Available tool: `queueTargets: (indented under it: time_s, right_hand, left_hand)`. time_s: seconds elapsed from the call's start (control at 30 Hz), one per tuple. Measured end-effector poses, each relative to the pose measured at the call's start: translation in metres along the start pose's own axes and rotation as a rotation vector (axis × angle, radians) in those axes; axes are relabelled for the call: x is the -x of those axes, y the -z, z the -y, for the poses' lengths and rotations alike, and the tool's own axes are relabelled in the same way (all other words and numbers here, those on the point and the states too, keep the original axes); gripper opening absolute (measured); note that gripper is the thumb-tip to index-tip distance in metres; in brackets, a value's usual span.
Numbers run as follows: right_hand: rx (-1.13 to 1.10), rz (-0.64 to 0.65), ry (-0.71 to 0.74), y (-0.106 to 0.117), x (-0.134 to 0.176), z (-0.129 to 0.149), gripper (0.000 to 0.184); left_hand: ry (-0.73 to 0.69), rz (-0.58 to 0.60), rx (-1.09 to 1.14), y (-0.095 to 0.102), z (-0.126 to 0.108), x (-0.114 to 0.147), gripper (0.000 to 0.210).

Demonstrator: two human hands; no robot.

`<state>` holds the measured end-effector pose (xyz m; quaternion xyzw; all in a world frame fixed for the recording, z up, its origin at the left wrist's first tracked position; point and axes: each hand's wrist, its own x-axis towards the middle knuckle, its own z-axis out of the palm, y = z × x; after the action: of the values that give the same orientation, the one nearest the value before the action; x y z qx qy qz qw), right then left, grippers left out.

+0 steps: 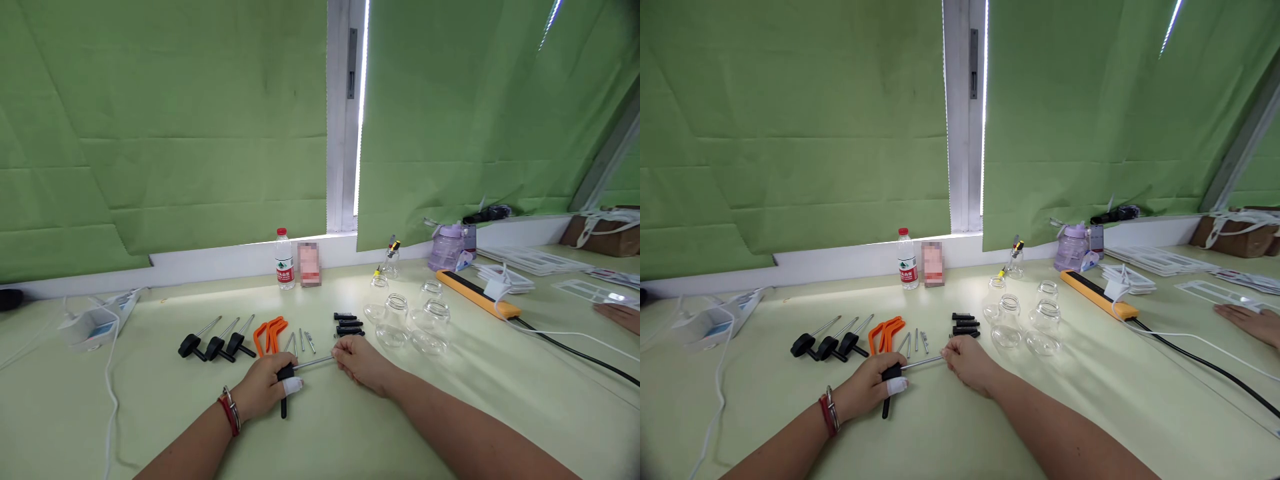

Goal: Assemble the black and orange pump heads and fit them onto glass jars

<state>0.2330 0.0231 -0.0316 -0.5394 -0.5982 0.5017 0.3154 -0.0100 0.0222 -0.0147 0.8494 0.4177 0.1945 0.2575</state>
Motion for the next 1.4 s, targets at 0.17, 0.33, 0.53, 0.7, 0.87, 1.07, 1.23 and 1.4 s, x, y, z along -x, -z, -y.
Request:
queueTargets:
  time_s: [0.17, 0.33, 0.53, 0.7, 0.87, 1.07, 1.23, 1.4]
  right_hand:
    - [0.006, 0.021, -0.02, 0.0033, 0.001, 0.0001, 0.023]
    - [-0.094, 0.012, -0.018, 0.0017, -0.0005, -0.0031, 0.016]
    - [-0.16, -0.008, 0.008, -0.0002, 0.0004, -0.002, 0.01]
    - [-0.177, 0.022, 0.044, 0.0016, 0.001, -0.0016, 0.011]
    - [-0.26, 0.101, 0.116, 0.0062, 0.0, -0.0055, 0.017]
    - [-0.283, 0.127, 0.085, 0.0075, -0.002, -0.0084, 0.03]
    - [-0.322, 0.086, 0.09, 0.0063, -0.0022, -0.0073, 0.034]
    - [-0.343, 0.061, 0.1, 0.0037, -0.0006, -0.0073, 0.031]
  left_hand:
    - [-0.006, 0.008, -0.002, -0.0004, 0.0012, 0.0001, 0.03]
    - [-0.008, 0.008, -0.008, -0.0009, 0.0026, 0.0001, 0.028]
    - [0.002, 0.021, 0.018, 0.0002, 0.0018, 0.0001, 0.027]
    - [-0.011, 0.049, 0.091, 0.0026, 0.0008, -0.0004, 0.026]
    - [-0.004, 0.043, 0.084, 0.0024, 0.0, 0.0002, 0.026]
    - [0.003, 0.047, 0.062, 0.0017, -0.0009, 0.0009, 0.028]
    - [-0.009, 0.046, 0.066, 0.0019, -0.0005, 0.0001, 0.026]
    - [-0.014, 0.035, 0.047, 0.0015, -0.0004, 0.0003, 0.025]
